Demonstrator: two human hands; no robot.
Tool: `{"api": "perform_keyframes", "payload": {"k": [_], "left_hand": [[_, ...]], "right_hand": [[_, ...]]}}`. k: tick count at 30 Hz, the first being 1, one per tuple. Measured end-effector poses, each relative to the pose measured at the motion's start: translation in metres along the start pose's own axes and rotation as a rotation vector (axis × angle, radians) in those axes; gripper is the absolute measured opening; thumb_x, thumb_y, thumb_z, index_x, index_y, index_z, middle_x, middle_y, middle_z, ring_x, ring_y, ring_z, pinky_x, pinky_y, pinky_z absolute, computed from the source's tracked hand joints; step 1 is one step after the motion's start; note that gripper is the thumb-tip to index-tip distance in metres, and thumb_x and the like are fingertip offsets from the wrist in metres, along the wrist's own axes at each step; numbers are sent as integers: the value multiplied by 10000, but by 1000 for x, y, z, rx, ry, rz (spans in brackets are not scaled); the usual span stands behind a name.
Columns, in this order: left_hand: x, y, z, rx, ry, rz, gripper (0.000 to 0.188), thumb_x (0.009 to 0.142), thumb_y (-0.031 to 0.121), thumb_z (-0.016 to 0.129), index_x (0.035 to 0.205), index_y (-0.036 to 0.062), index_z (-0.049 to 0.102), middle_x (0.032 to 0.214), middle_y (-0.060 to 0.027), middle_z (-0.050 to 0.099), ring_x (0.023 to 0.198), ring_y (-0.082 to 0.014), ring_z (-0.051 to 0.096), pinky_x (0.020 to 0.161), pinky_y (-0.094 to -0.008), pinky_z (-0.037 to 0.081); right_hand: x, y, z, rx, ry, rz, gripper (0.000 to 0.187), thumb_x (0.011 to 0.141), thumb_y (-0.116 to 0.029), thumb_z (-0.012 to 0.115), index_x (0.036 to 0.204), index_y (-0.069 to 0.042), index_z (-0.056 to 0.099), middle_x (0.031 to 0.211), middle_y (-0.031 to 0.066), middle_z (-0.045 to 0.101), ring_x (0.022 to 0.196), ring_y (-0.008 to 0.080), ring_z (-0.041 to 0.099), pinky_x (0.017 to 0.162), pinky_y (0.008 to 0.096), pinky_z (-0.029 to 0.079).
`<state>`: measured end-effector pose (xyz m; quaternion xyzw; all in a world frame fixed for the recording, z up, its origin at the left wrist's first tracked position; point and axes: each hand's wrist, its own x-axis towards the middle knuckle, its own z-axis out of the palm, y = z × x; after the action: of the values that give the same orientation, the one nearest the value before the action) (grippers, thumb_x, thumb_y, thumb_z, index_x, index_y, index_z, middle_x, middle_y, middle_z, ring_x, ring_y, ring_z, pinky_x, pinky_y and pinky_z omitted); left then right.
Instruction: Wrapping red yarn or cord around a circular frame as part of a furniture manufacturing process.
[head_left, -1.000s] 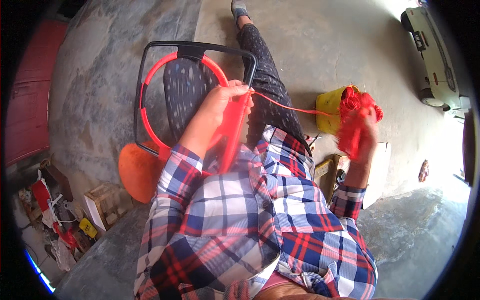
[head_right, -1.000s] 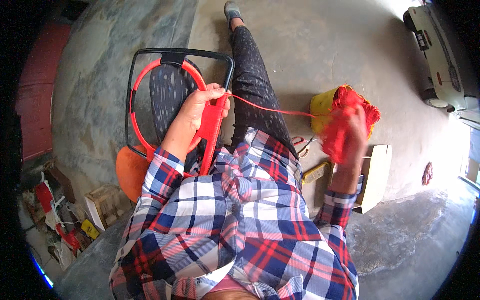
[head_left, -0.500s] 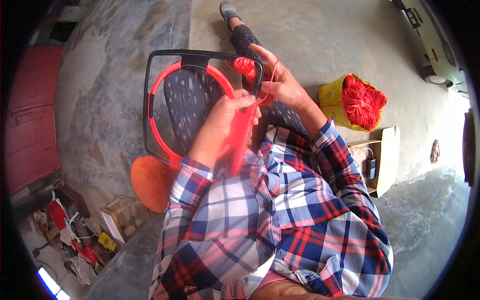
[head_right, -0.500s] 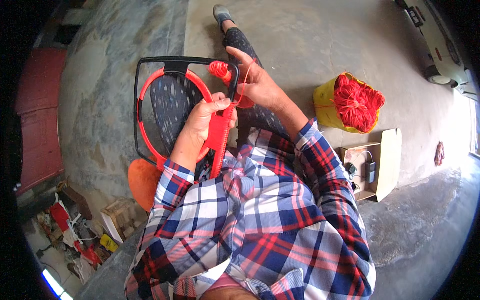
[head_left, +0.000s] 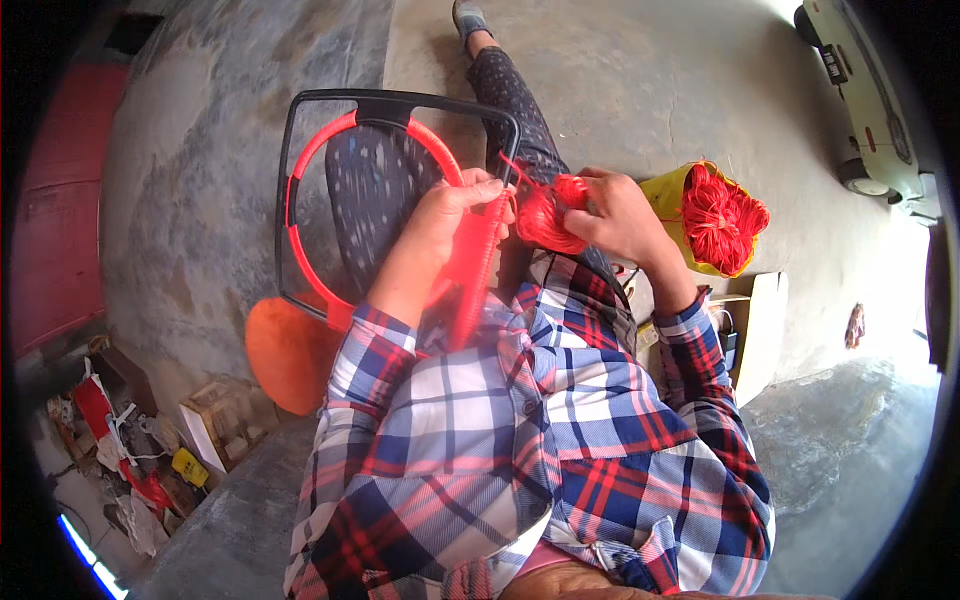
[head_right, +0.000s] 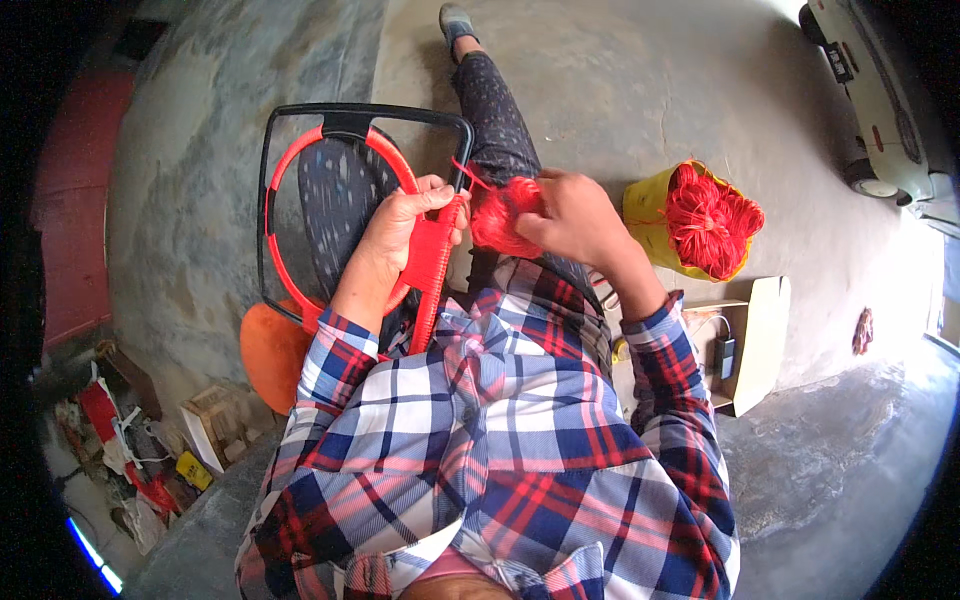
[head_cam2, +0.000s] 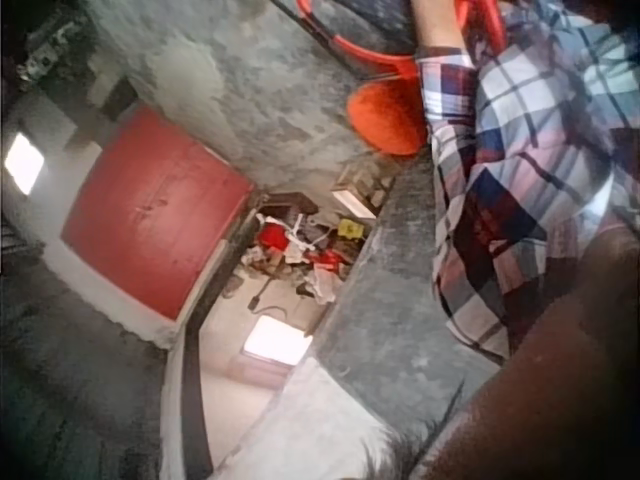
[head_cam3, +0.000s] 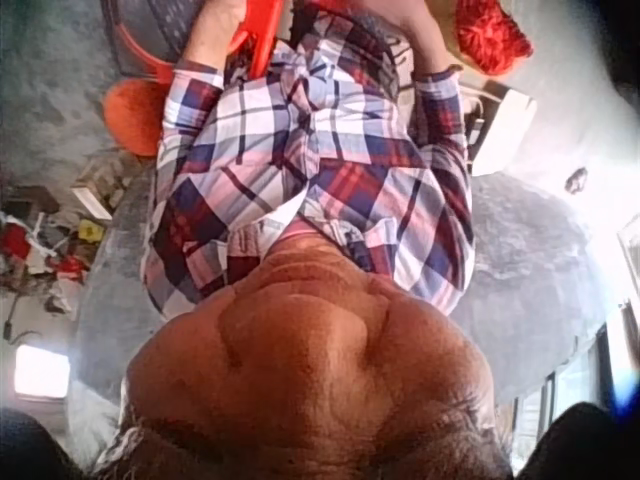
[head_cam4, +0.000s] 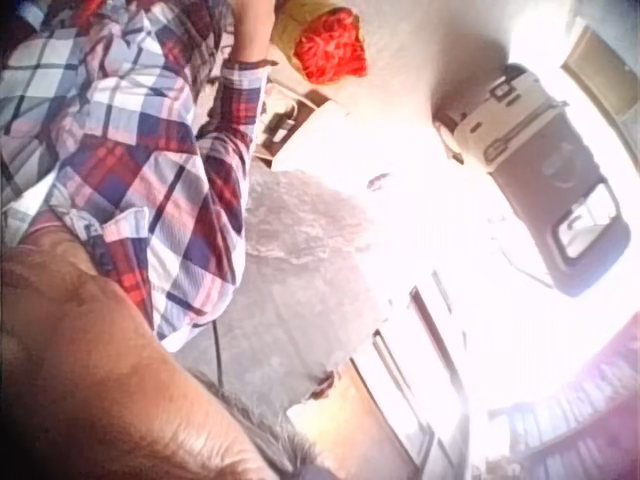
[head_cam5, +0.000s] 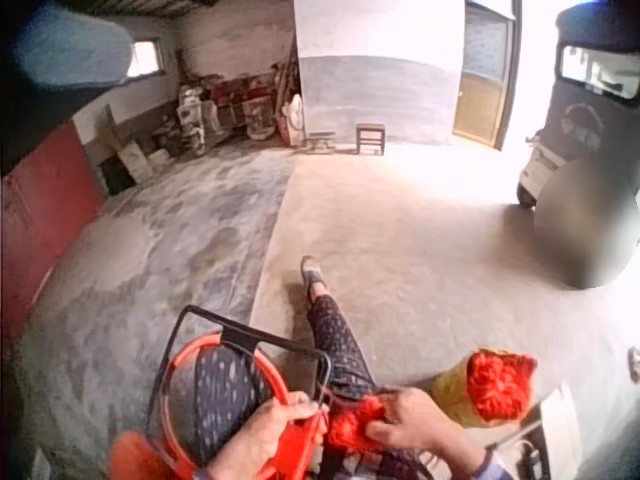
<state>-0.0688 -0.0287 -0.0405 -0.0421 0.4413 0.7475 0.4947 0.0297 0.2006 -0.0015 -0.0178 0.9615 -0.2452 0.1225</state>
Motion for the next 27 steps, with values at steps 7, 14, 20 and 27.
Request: {"api": "perform_keyframes", "payload": {"k": [7, 14, 20, 27], "left_hand": [[-3, 7, -6, -14, 32, 5, 171, 864, 186, 648, 938, 35, 619, 734, -130, 649, 589, -205, 628, 565, -308, 526], [-3, 11, 1, -120, 52, -26, 141, 851, 168, 630, 931, 55, 601, 746, -127, 649, 631, -220, 644, 586, -319, 531], [0, 5, -5, -15, 94, 38, 199, 869, 176, 604, 1025, 59, 562, 822, -143, 667, 671, -230, 654, 630, -334, 547], [-1, -7, -8, 64, 206, 466, 522, 865, 150, 538, 1368, 96, 408, 1335, -111, 504, 946, -210, 601, 773, -371, 532]], "right_hand": [[-74, 46, 17, 2098, 262, -243, 194, 932, -275, 488, 941, -82, 500, 539, -2, 425, 447, 131, 469, 670, 324, 457], [-104, 62, 79, 1843, 128, 480, 217, 956, -334, 546, 926, -125, 495, 530, -32, 361, 405, 99, 320, 434, 266, 305], [-46, 73, 73, 2182, 370, 478, 333, 955, -300, 540, 1166, -46, 498, 853, 69, 574, 687, 193, 583, 711, 367, 545], [34, -10, -14, 1447, -66, 53, 456, 866, -230, 682, 1227, 16, 552, 970, 90, 636, 819, 176, 640, 729, 270, 508]]}}
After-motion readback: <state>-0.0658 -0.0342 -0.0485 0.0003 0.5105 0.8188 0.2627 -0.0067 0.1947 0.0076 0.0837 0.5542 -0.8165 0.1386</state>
